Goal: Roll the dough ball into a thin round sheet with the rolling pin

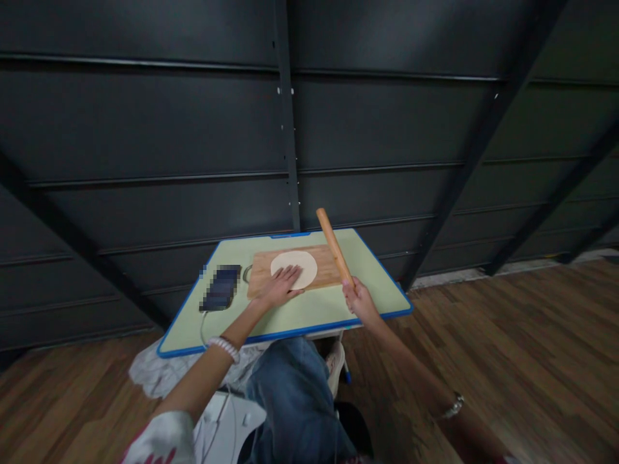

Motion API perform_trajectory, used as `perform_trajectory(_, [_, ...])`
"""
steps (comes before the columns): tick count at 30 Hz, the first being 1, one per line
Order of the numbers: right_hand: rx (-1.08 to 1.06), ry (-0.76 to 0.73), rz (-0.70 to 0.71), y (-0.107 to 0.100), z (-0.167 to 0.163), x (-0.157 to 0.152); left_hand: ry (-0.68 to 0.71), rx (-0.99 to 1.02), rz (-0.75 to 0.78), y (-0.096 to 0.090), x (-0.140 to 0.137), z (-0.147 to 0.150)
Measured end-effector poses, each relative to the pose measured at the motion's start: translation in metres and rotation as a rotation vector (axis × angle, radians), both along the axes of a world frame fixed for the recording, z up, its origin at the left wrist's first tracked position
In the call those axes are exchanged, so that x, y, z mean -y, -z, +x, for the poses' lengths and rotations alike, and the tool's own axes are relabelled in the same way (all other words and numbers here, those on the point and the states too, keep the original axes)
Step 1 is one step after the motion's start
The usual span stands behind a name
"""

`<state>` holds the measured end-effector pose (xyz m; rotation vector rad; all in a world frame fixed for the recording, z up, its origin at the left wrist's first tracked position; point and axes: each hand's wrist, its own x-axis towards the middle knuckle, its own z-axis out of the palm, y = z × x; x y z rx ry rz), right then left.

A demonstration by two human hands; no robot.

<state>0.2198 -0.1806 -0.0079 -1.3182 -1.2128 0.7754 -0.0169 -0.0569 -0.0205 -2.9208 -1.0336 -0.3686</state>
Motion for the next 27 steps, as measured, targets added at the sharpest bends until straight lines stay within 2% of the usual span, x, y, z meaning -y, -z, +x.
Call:
perform_trajectory(4, [-0.120, -0.044, -0.012, 0.007, -0.005, 0.002, 0.049, -0.006, -0.020, -0.002, -0.006, 0.002])
perform_trajectory(8, [-0.202, -0.045, 0.016, 0.008, -0.008, -0.006, 0.025, 0.071, -0.072, -0.004, -0.007, 0.004])
perform_trajectory(13, [-0.218, -0.001, 0.029, 0.015, -0.004, -0.019, 0.054, 0.139, -0.084, -0.006, -0.015, 0.006])
perform_trajectory(20, [-0.221, 0.004, 0.044, 0.022, 0.001, -0.027, 0.110, 0.116, -0.157, -0.011, -0.019, 0.011])
perform_trajectory(23, [-0.233, 0.005, 0.041, 0.023, 0.001, -0.027, 0.098, 0.243, -0.224, -0.020, -0.022, 0.018])
perform_trajectory(27, [-0.249, 0.019, 0.025, 0.025, 0.001, -0.027, -0.017, 0.438, -0.381, -0.046, -0.039, 0.028])
